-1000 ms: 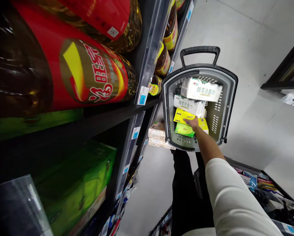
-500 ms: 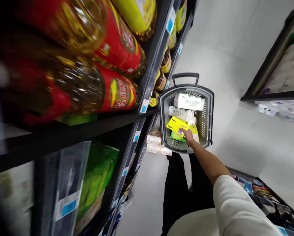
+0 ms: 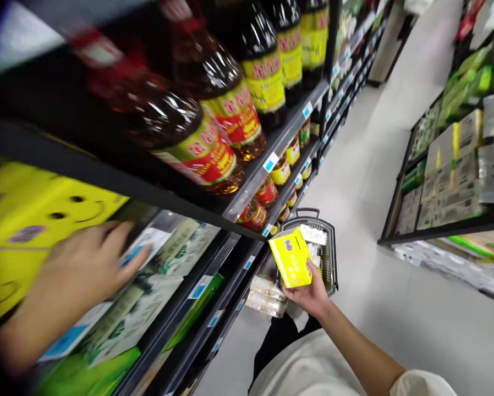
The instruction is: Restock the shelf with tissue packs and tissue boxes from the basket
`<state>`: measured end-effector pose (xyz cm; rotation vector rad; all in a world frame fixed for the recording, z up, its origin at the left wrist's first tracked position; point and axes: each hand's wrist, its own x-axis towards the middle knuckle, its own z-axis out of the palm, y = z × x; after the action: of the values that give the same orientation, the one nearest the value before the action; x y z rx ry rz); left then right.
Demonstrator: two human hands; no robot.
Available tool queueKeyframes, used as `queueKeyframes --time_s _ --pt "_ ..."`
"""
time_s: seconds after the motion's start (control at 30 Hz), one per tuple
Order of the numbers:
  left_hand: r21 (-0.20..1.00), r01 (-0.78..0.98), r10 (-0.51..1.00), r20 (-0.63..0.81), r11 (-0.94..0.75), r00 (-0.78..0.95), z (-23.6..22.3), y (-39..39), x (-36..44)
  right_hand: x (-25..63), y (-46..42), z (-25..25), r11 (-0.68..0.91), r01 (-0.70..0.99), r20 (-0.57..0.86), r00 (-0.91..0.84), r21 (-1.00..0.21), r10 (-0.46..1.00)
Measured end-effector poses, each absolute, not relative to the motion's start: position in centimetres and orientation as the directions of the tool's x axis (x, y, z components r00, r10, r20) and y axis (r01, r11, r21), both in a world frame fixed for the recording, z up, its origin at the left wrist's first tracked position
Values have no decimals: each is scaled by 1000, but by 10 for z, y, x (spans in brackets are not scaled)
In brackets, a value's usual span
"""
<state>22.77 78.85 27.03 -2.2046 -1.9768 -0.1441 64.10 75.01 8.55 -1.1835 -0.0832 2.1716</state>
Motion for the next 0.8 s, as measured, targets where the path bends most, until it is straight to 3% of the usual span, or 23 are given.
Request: queueKeyframes --time_s 0.07,0.1,0.2,0.3,0.37,0.43,0.5,0.53,0.57,0.63,0.7,0.8 --pt "-173 982 981 167 -73 102 275 782 231 640 755 121 -774 -483 -710 -363 -410 603" --pt "-170 983 977 187 -71 103 277 779 236 639 757 136 -768 -462 -700 -358 -443 618" --pt "-52 992 943 310 -112 123 281 765 266 636 761 171 -727 -384 -655 -323 -570 684" --pt "82 961 914 341 -263 220 281 738 317 626 758 193 -637 -362 -603 -216 -681 768" --pt "250 919 904 380 -304 196 277 719 355 615 754 205 -531 -376 -534 -104 -760 839" --pt "557 799 936 351 -226 20 270 703 388 600 749 216 -359 -353 -390 21 -864 920" --pt "887 452 970 184 -93 -162 263 693 414 587 743 225 -154 -248 -198 162 -956 967" --pt "977 212 979 66 -23 -195 260 690 424 581 741 229 -61 -172 -99 224 -983 969" --pt "999 -23 981 -40 36 -191 259 688 432 576 739 231 18 -90 -7 270 -996 963" --pt "926 -364 976 -158 95 -147 260 685 443 569 736 233 140 40 146 292 -989 945" --pt "847 -526 970 -184 76 -157 266 684 450 566 736 230 248 118 270 250 -962 930" --pt "786 -617 958 -200 33 -204 277 682 459 564 738 220 452 212 490 189 -866 851"
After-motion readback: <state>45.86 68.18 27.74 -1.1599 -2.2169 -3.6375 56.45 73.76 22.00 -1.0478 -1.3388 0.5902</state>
